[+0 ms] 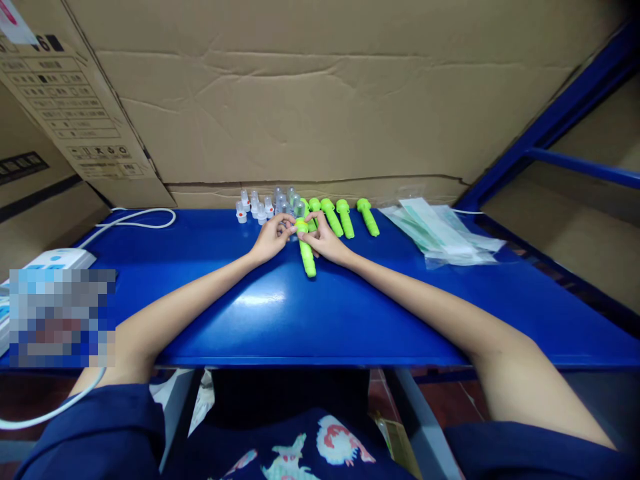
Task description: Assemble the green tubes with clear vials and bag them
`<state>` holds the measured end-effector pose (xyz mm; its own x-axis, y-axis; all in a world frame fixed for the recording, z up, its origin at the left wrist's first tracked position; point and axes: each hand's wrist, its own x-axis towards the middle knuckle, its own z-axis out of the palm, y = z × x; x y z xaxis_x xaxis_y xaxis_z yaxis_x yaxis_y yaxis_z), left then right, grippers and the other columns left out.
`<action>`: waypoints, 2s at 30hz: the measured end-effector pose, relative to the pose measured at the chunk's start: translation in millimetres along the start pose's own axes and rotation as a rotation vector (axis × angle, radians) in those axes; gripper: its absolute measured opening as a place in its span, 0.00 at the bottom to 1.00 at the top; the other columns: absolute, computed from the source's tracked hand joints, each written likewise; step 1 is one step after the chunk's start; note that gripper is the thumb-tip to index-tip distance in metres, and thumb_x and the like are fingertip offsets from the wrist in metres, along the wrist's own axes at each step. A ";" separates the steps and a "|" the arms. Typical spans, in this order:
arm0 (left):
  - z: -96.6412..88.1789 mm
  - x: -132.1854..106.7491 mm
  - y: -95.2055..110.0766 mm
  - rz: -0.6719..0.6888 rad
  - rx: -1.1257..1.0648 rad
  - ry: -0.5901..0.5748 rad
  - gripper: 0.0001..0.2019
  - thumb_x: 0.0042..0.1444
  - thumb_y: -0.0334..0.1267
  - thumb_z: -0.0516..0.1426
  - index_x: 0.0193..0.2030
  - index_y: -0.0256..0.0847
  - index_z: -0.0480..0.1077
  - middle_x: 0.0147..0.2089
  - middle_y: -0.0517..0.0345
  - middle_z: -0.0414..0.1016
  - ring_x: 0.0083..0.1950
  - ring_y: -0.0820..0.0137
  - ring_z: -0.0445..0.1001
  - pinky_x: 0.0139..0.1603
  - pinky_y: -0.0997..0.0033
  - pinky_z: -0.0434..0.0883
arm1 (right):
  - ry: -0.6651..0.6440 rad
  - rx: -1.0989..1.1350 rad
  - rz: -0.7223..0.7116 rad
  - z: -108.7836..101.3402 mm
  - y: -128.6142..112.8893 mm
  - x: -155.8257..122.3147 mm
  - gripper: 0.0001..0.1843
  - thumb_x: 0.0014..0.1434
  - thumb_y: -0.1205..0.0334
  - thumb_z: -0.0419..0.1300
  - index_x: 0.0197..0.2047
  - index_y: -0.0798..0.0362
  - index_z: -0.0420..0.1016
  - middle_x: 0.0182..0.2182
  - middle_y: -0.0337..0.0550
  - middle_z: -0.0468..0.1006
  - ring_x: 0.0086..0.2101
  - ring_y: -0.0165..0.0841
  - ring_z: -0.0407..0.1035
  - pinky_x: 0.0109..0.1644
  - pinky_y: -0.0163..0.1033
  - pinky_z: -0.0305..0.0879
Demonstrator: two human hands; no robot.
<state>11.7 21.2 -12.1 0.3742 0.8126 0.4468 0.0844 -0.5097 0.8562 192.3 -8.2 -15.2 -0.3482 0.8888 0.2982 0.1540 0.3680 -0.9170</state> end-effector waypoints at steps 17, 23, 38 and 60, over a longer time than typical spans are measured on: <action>-0.4 -0.2 0.2 0.013 0.031 -0.002 0.06 0.57 0.35 0.62 0.39 0.37 0.69 0.32 0.62 0.70 0.26 0.78 0.69 0.29 0.78 0.67 | 0.005 -0.021 0.014 -0.4 -0.6 -0.5 0.26 0.59 0.43 0.62 0.46 0.44 0.49 0.20 0.28 0.69 0.15 0.29 0.62 0.17 0.34 0.55; 1.9 -1.4 1.0 0.071 0.090 -0.024 0.04 0.59 0.32 0.60 0.38 0.37 0.68 0.33 0.62 0.69 0.26 0.79 0.70 0.30 0.78 0.67 | 0.020 -0.011 0.012 0.1 -1.8 0.5 0.29 0.58 0.41 0.63 0.46 0.44 0.49 0.19 0.26 0.67 0.15 0.28 0.61 0.16 0.33 0.54; 0.4 -0.5 -0.3 0.040 -0.011 -0.042 0.11 0.57 0.37 0.63 0.43 0.38 0.66 0.34 0.63 0.69 0.26 0.80 0.69 0.28 0.80 0.67 | 0.003 -0.028 -0.045 -0.5 2.7 1.4 0.24 0.60 0.44 0.63 0.44 0.45 0.50 0.19 0.28 0.70 0.14 0.28 0.62 0.15 0.33 0.56; 2.0 -1.5 0.9 0.012 -0.024 0.007 0.15 0.58 0.44 0.63 0.43 0.41 0.63 0.35 0.63 0.68 0.26 0.79 0.70 0.28 0.78 0.68 | 0.069 -0.003 -0.035 1.7 -7.3 0.7 0.26 0.60 0.44 0.60 0.45 0.45 0.46 0.23 0.29 0.69 0.22 0.32 0.69 0.28 0.40 0.67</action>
<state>13.0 19.0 -12.5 0.3683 0.8084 0.4592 0.0572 -0.5127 0.8567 189.4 -10.7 -8.7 -0.2890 0.8921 0.3473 0.1462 0.3997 -0.9049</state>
